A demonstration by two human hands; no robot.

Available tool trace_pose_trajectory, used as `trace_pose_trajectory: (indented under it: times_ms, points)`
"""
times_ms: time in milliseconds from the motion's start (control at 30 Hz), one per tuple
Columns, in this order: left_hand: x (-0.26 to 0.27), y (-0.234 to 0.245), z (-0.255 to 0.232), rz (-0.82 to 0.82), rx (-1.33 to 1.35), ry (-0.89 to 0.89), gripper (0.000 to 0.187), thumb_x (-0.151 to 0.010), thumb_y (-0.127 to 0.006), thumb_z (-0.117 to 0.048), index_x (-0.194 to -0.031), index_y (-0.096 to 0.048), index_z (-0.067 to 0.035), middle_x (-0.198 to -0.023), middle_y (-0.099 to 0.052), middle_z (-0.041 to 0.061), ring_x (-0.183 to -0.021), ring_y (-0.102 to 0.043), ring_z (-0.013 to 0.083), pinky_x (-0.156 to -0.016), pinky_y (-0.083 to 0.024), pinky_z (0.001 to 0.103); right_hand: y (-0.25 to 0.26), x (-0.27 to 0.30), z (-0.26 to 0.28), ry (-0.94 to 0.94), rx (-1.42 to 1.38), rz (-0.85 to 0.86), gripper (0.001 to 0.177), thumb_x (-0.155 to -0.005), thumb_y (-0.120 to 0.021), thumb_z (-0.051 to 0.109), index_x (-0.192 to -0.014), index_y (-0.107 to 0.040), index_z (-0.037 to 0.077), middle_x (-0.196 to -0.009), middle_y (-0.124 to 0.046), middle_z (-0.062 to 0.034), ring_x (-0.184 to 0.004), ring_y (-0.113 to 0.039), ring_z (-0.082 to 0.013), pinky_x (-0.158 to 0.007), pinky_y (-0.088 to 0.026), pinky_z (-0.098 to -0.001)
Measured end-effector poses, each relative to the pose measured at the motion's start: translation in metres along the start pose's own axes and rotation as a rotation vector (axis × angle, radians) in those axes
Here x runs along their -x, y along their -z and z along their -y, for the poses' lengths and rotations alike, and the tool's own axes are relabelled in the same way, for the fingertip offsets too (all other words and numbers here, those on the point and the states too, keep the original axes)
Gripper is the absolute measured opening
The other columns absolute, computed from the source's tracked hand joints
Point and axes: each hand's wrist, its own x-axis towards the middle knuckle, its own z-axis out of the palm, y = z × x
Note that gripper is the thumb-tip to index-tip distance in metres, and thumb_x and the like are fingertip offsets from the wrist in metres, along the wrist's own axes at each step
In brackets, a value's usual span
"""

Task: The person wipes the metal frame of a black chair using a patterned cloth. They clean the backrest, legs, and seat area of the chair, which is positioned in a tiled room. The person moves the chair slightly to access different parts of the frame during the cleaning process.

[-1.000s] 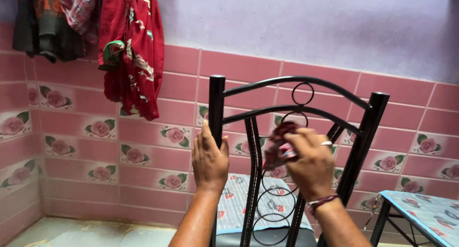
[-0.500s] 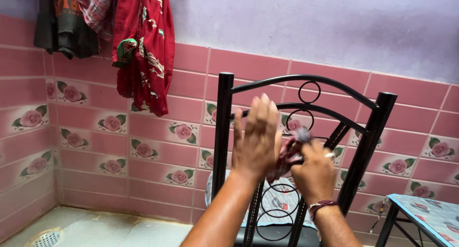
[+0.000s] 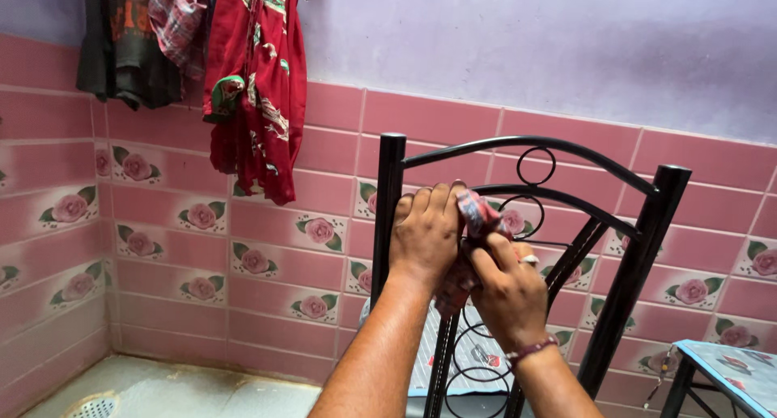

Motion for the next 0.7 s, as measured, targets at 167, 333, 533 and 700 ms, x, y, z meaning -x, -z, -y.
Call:
trace_pose_trajectory:
  times_ms: [167,333,533,700]
  points:
    - [-0.002,0.005,-0.005,0.042,-0.016,0.012,0.038,-0.102,-0.053,-0.034,-0.133,-0.059,-0.012,-0.115,-0.065,0.004,-0.107,-0.061,0.0216,-0.096,-0.041,0.041,0.014,0.001,-0.016,-0.325,-0.094,-0.238,0.02,-0.086,-0.077,0.011,-0.105,-0.071,0.01,-0.112,-0.065,-0.0089,-0.095,-0.064,-0.0283,-0.077,-0.054,-0.0431]
    - [0.001,-0.001,-0.003,0.039,-0.05,0.005,0.039,-0.1,-0.052,-0.031,-0.133,-0.057,-0.012,-0.119,-0.064,0.005,-0.111,-0.061,0.021,-0.099,-0.039,0.04,-0.003,-0.01,0.016,-0.024,-0.024,-0.166,0.035,-0.075,-0.073,0.007,-0.109,-0.073,0.01,-0.108,-0.067,-0.0076,-0.091,-0.063,-0.0307,-0.076,-0.056,-0.0425]
    - [-0.001,0.0,-0.003,0.06,-0.031,0.016,0.037,-0.103,-0.05,-0.03,-0.134,-0.055,-0.012,-0.12,-0.063,0.006,-0.114,-0.059,0.0227,-0.101,-0.038,0.042,0.004,-0.005,-0.005,-0.148,-0.063,-0.078,0.034,-0.081,-0.077,0.013,-0.114,-0.07,0.008,-0.1,-0.065,-0.0083,-0.087,-0.064,-0.0315,-0.073,-0.054,-0.044]
    - [-0.001,0.002,-0.003,0.03,-0.031,0.01,0.035,-0.103,-0.05,-0.031,-0.132,-0.055,-0.012,-0.121,-0.063,0.006,-0.115,-0.059,0.0233,-0.102,-0.037,0.042,0.017,-0.017,-0.035,-0.397,-0.218,-0.181,0.037,-0.076,-0.074,0.013,-0.112,-0.069,0.008,-0.107,-0.066,-0.0095,-0.093,-0.068,-0.0318,-0.078,-0.055,-0.0435]
